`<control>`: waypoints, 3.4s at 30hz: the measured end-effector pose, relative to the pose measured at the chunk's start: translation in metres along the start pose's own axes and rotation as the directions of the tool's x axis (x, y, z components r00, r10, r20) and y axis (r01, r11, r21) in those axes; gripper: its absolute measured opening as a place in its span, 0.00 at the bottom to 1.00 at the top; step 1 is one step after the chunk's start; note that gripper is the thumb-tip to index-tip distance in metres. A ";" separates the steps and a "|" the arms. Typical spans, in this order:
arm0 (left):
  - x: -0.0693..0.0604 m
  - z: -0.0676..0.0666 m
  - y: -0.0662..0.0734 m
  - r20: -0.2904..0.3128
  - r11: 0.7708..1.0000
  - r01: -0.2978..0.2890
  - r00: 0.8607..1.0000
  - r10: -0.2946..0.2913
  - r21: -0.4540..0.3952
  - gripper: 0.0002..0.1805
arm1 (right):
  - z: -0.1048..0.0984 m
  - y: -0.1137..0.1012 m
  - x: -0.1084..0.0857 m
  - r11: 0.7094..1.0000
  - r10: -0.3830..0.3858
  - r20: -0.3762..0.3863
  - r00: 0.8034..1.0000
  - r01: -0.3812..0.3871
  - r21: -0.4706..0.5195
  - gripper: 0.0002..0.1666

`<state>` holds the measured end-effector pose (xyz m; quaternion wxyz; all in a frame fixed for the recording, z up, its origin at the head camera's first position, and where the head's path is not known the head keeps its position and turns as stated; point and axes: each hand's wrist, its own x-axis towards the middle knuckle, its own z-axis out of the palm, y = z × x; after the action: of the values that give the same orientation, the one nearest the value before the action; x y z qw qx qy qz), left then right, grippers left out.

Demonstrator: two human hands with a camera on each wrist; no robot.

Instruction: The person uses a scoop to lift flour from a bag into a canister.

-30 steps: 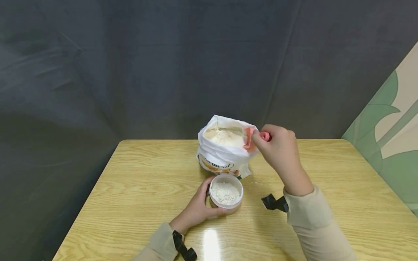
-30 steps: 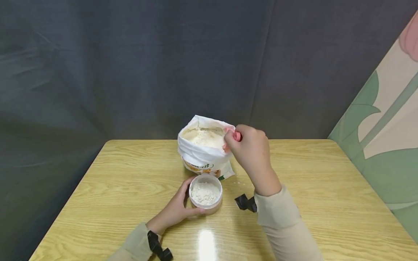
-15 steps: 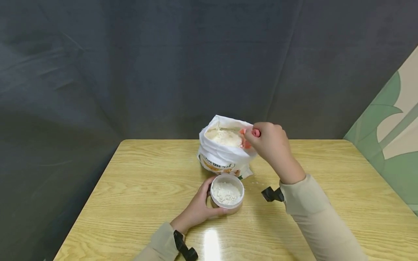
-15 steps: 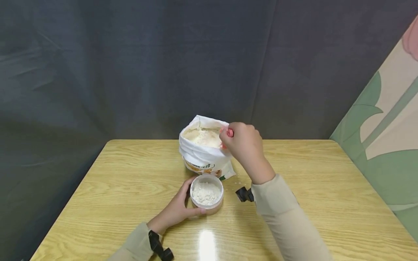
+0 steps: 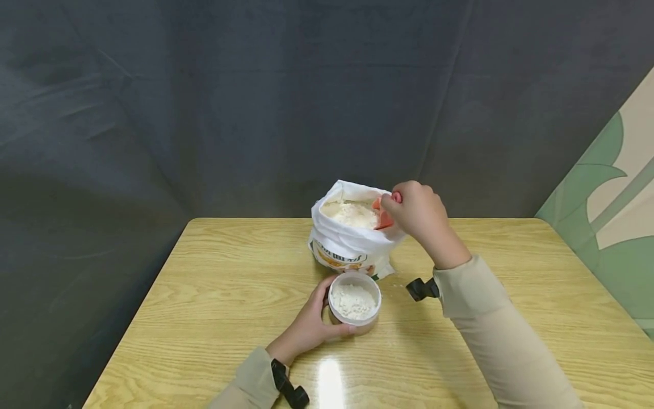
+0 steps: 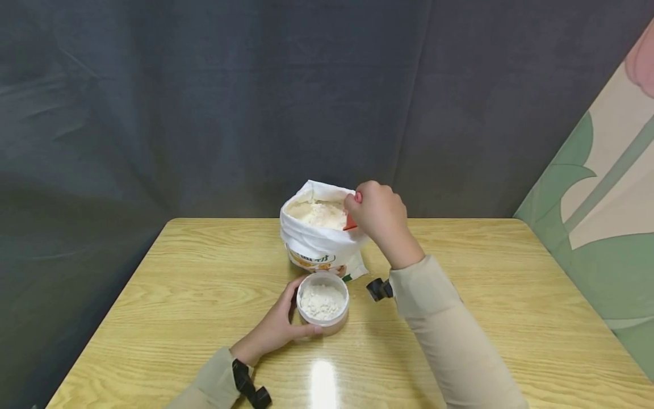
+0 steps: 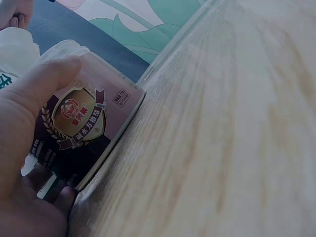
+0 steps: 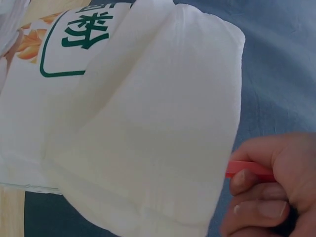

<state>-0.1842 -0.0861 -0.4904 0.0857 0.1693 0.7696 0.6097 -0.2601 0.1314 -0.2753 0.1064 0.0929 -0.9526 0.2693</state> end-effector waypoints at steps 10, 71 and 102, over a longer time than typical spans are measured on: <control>0.003 -0.003 -0.005 -0.002 1.000 -0.005 1.000 0.005 -0.007 0.57 | 0.010 0.002 0.005 1.000 -0.028 0.024 0.999 0.028 0.007 0.27; 0.000 -0.001 -0.005 -0.012 1.000 -0.028 1.000 0.028 -0.002 0.56 | 0.019 -0.014 0.010 0.971 0.056 0.155 0.986 -0.090 0.222 0.27; -0.001 -0.003 -0.007 -0.023 0.999 -0.038 0.999 0.038 0.009 0.57 | 0.017 -0.021 0.014 0.913 0.020 0.229 0.973 -0.111 0.393 0.25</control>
<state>-0.1855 -0.0910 -0.4962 0.0645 0.1770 0.7697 0.6100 -0.2713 0.1027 -0.2756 -0.0301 0.1097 -0.8851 0.4512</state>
